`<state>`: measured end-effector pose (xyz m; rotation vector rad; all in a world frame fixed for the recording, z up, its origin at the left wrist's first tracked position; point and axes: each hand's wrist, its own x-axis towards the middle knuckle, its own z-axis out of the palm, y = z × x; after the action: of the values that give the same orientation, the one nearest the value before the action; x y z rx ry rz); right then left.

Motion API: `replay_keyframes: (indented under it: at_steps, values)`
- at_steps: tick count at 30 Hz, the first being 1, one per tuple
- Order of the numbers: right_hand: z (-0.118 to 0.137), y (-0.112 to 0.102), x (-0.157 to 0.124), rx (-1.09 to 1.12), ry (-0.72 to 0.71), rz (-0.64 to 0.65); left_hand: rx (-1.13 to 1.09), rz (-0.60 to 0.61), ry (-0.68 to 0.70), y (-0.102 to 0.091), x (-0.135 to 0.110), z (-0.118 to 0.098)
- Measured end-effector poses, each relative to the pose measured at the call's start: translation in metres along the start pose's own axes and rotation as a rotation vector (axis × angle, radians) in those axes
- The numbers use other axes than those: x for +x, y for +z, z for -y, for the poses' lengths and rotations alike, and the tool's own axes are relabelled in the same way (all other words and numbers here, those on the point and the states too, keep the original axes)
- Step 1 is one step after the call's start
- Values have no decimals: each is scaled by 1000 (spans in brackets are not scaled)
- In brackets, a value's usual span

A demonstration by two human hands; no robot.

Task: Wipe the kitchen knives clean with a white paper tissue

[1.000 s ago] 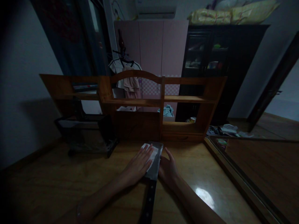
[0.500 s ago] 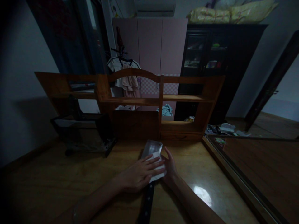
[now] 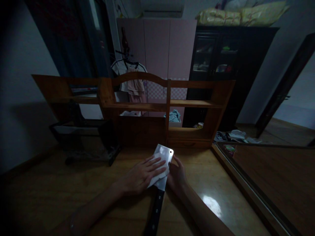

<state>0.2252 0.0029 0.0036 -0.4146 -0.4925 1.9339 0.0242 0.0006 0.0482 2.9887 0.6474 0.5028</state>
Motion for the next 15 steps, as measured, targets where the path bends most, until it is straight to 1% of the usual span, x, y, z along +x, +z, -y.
replay_keyframes:
  at_steps: [3,5,10,13,15]
  values:
    - [-2,2,1,43,-23,15,21,-73,-141,8,-2,11]
    - [-4,0,3,40,-9,15,8,-86,-177,13,-3,15]
    - [-6,-8,8,43,9,28,-39,-39,-146,18,-5,11]
    - [-6,-8,8,34,18,36,-55,-16,-123,18,-4,8]
    - [-5,-6,7,22,13,14,-61,3,-99,17,-4,5]
